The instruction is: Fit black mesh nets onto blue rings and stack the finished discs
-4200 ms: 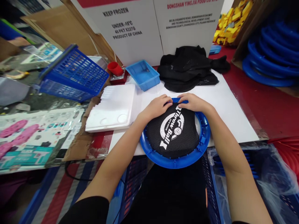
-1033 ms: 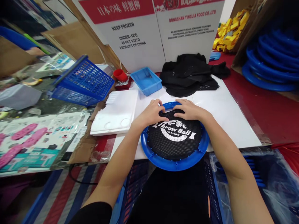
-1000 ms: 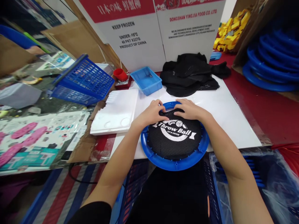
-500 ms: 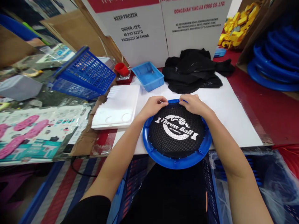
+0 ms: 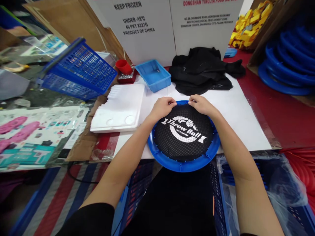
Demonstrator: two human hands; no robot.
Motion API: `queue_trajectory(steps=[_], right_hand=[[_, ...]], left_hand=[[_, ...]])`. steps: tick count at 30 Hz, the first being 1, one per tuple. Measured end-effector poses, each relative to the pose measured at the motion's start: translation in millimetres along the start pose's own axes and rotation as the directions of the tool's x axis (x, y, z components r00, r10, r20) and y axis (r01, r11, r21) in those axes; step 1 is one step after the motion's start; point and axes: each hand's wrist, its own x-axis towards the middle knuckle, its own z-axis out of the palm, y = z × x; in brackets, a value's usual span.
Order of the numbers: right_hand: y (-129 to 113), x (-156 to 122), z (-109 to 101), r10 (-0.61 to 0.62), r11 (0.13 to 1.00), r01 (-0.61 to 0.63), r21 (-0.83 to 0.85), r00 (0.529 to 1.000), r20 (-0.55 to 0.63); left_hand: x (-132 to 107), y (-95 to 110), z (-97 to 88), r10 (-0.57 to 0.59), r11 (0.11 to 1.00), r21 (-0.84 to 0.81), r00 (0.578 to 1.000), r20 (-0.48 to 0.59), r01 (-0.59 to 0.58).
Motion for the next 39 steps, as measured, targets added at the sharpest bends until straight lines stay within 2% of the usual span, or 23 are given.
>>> queue_trajectory(steps=[9, 15, 19, 21, 23, 28, 35, 39], right_hand=[[-12, -1, 2, 0.023, 0.994, -0.027, -0.110, 0.999, -0.039], [-12, -4, -6, 0.022, 0.998, -0.022, -0.054, 1.000, -0.007], [-13, -3, -16, -0.078, 0.997, 0.080, -0.015, 0.992, 0.096], [-16, 1, -17, -0.165, 0.984, 0.173, -0.032, 0.970, 0.177], [-18, 6, -12, -0.212, 0.973, 0.226, -0.054, 0.958, 0.196], [-19, 10, 5, -0.177, 0.979, 0.185, -0.089, 0.980, 0.092], [-21, 7, 9, -0.100, 0.995, 0.100, 0.013, 0.995, -0.009], [-25, 11, 14, -0.021, 0.998, 0.019, -0.065, 0.999, -0.029]], left_hand=[[7, -8, -6.1, 0.035, 0.999, -0.022, 0.996, 0.078, -0.033], [5, -8, -7.9, 0.060, 0.998, -0.018, 0.995, 0.085, -0.059], [0, 0, -5.4, 0.194, 0.981, 0.011, 0.980, 0.053, -0.195], [-3, 5, -1.8, 0.266, 0.962, 0.034, 0.961, 0.077, -0.269], [-3, 10, 1.5, 0.292, 0.952, 0.060, 0.948, 0.127, -0.302], [1, 16, 4.9, 0.229, 0.970, 0.050, 0.960, 0.160, -0.239], [8, 11, 12.8, 0.150, 0.986, -0.086, 0.986, 0.075, -0.143], [7, 17, 17.9, 0.088, 0.996, -0.002, 0.995, 0.038, -0.088]])
